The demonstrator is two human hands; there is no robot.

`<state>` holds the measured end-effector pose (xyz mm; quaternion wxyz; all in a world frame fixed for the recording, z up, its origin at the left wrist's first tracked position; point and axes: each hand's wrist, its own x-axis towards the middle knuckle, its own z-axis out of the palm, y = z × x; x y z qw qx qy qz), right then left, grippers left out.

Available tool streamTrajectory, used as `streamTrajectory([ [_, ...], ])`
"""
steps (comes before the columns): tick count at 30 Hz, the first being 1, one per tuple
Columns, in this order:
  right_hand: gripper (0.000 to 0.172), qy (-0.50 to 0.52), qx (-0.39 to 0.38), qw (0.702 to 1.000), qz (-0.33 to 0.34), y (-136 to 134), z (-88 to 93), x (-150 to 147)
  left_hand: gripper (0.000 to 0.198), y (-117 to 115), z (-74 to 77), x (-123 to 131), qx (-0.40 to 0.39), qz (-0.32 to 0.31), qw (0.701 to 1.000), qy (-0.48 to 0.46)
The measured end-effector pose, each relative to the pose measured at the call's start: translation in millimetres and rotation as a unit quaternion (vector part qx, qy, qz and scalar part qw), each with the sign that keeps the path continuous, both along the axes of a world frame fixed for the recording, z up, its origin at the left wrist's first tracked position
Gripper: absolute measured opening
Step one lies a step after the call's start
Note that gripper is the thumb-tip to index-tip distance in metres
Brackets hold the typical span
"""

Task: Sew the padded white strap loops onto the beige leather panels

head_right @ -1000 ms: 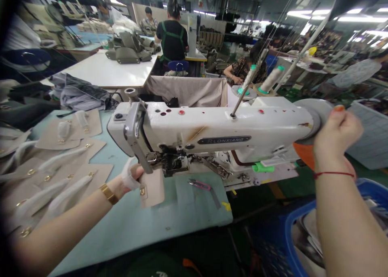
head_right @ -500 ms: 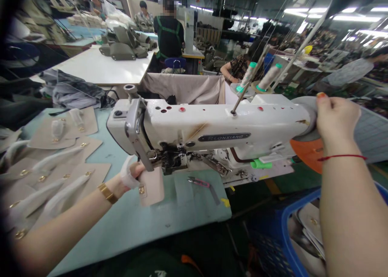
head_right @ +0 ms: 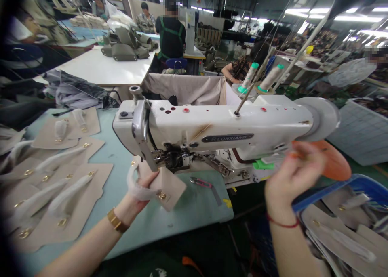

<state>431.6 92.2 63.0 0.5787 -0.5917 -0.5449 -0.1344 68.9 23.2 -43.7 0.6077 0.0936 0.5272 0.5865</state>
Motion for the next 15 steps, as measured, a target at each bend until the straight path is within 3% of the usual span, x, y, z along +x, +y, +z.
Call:
streamTrajectory([
  [1, 0.027, 0.019, -0.084, 0.989, 0.124, -20, -10.8, -34, 0.064, -3, -2.9, 7, 0.005, 0.019, 1.0, -0.001],
  [3, 0.022, 0.021, -0.292, 0.889, 0.351, -47, -34.1, -98, 0.067, -5, -7.5, 16, 0.019, 0.047, 0.999, -0.001],
  [4, 0.022, 0.041, -0.334, 0.853, 0.4, -53, -44.9, -124, 0.067, -6, -8.8, 19, 0.027, 0.051, 0.998, -0.003],
  [5, 0.023, 0.054, -0.357, 0.834, 0.417, -54, -54.4, -145, 0.066, -6, -9.4, 21, 0.033, 0.048, 0.998, -0.006],
  [8, 0.022, 0.029, -0.399, 0.818, 0.414, -42, -71.5, -184, 0.058, -5, -8.5, 21, 0.045, 0.031, 0.999, -0.002],
  [11, 0.024, -0.02, -0.426, 0.798, 0.426, -29, -74.1, -197, 0.058, -5, -6.7, 19, 0.052, 0.016, 0.999, 0.005],
  [15, 0.023, -0.019, -0.421, 0.793, 0.44, -27, -71.1, -199, 0.064, -3, -5.9, 19, 0.06, 0.012, 0.998, -0.011],
])
